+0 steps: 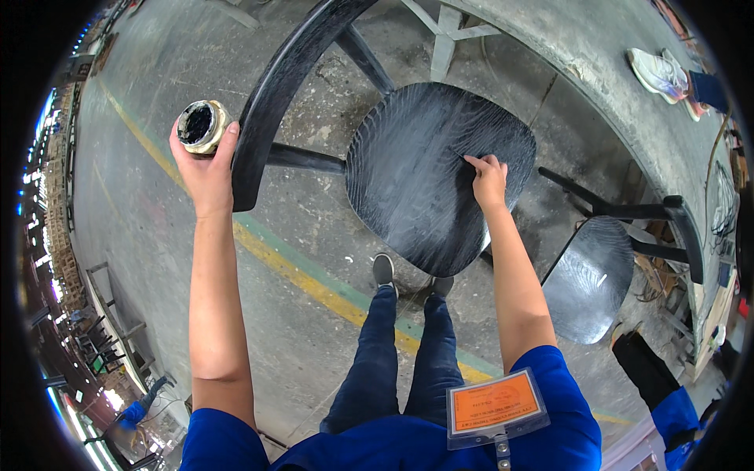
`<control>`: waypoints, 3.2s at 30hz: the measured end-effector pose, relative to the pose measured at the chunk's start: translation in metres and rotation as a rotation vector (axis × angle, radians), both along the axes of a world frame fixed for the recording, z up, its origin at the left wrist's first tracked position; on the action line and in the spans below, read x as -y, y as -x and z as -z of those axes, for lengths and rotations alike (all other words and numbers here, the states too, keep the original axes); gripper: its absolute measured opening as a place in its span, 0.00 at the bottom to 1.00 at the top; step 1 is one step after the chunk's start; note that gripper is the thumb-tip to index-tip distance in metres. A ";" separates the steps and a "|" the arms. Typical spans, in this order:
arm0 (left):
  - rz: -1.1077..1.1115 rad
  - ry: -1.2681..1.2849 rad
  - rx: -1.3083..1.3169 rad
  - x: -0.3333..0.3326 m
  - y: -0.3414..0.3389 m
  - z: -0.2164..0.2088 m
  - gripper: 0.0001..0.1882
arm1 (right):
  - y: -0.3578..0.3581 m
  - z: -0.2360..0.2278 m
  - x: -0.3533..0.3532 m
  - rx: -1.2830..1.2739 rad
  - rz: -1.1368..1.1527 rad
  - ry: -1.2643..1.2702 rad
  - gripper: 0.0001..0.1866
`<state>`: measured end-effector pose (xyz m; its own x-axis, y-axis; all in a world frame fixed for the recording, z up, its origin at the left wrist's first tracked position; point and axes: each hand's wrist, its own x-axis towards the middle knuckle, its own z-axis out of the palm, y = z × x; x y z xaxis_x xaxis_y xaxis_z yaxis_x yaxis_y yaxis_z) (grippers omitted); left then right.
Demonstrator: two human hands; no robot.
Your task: The person applies a dark finish to the seats of several black chairs using a small tool. They repeatedly dip the tool into a jar and spread the substance across the chair surfaces, moving between chairs as needed.
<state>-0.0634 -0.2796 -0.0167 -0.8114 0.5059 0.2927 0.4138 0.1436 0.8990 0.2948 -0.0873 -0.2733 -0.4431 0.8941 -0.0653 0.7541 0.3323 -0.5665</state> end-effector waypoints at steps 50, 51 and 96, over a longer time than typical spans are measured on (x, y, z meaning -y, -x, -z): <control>0.005 -0.002 0.004 0.003 0.002 0.001 0.36 | 0.001 -0.006 -0.012 0.059 0.056 0.063 0.22; 0.012 -0.008 0.008 0.003 0.002 0.001 0.37 | 0.001 -0.005 -0.011 0.061 0.047 0.027 0.22; -0.011 0.010 0.008 0.001 -0.001 -0.002 0.37 | 0.004 -0.006 -0.007 0.072 0.086 0.074 0.20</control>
